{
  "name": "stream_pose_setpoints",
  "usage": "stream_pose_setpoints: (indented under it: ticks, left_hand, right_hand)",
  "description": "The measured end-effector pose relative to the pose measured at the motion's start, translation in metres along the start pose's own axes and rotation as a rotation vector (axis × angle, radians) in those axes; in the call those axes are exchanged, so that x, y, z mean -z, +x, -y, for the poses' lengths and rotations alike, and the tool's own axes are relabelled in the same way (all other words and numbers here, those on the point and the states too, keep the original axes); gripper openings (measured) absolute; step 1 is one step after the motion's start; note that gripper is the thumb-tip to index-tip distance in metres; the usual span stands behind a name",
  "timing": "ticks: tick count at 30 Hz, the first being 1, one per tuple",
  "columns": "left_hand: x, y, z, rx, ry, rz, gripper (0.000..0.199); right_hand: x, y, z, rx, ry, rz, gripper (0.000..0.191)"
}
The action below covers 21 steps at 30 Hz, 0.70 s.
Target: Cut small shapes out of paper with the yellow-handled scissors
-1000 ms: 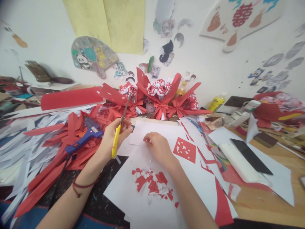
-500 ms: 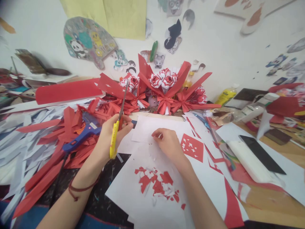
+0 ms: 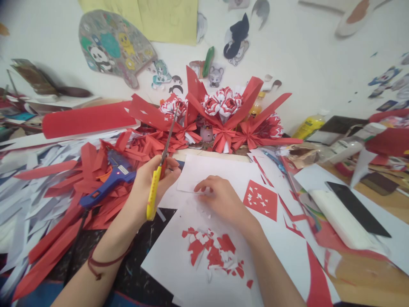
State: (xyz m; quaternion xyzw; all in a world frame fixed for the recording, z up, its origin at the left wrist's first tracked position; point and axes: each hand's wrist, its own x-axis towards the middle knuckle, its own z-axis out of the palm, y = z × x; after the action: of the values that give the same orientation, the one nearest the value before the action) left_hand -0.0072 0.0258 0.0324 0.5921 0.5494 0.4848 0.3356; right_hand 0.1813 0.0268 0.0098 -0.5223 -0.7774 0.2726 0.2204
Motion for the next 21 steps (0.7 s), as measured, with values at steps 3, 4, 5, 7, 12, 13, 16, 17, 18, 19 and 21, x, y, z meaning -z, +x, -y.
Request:
stream_pose_setpoints:
  ticks: [3, 4, 5, 7, 12, 13, 16, 17, 18, 19, 21]
  left_hand:
    - [0.0001, -0.0009, -0.0013, 0.010, 0.000, 0.009, 0.017]
    - [0.0003, -0.0014, -0.0022, 0.013, -0.004, 0.013, 0.017]
    - [0.0005, -0.0017, -0.0031, 0.017, -0.009, 0.016, 0.017]
    - [0.0010, -0.0021, -0.0049, 0.029, -0.020, 0.026, 0.017]
    - [0.0016, -0.0016, -0.0076, 0.042, -0.028, 0.016, 0.017]
    - [0.0017, -0.0015, -0.0080, 0.045, -0.026, 0.018, 0.017]
    - [0.0019, -0.0019, -0.0088, 0.053, -0.004, 0.035, 0.017]
    - [0.0018, -0.0022, -0.0086, 0.049, 0.005, 0.035, 0.017]
    - [0.0017, -0.0025, -0.0081, 0.042, 0.012, 0.029, 0.017]
    - [0.0015, -0.0028, -0.0074, 0.033, 0.017, 0.025, 0.017]
    - [0.0011, -0.0031, -0.0058, 0.021, 0.023, 0.018, 0.017]
  right_hand:
    - [-0.0004, -0.0018, 0.0038, 0.069, 0.045, 0.099, 0.033]
    - [-0.0003, -0.0022, 0.0040, 0.084, 0.051, 0.119, 0.038]
    - [-0.0001, -0.0024, 0.0037, 0.094, 0.051, 0.128, 0.043]
    - [0.0004, -0.0022, 0.0021, 0.098, 0.037, 0.113, 0.047]
    - [0.0017, -0.0003, -0.0027, 0.026, -0.076, -0.064, 0.048]
    - [0.0018, -0.0003, -0.0030, 0.028, -0.085, -0.070, 0.050]
    - [0.0010, -0.0014, -0.0022, 0.073, -0.073, 0.012, 0.060]
    - [0.0003, -0.0018, -0.0017, 0.083, -0.069, 0.048, 0.062]
    - [-0.0006, -0.0021, -0.0012, 0.087, -0.069, 0.071, 0.063]
    - [-0.0014, -0.0023, -0.0010, 0.086, -0.069, 0.079, 0.062]
    - [-0.0026, -0.0018, -0.0014, 0.071, -0.068, 0.040, 0.058]
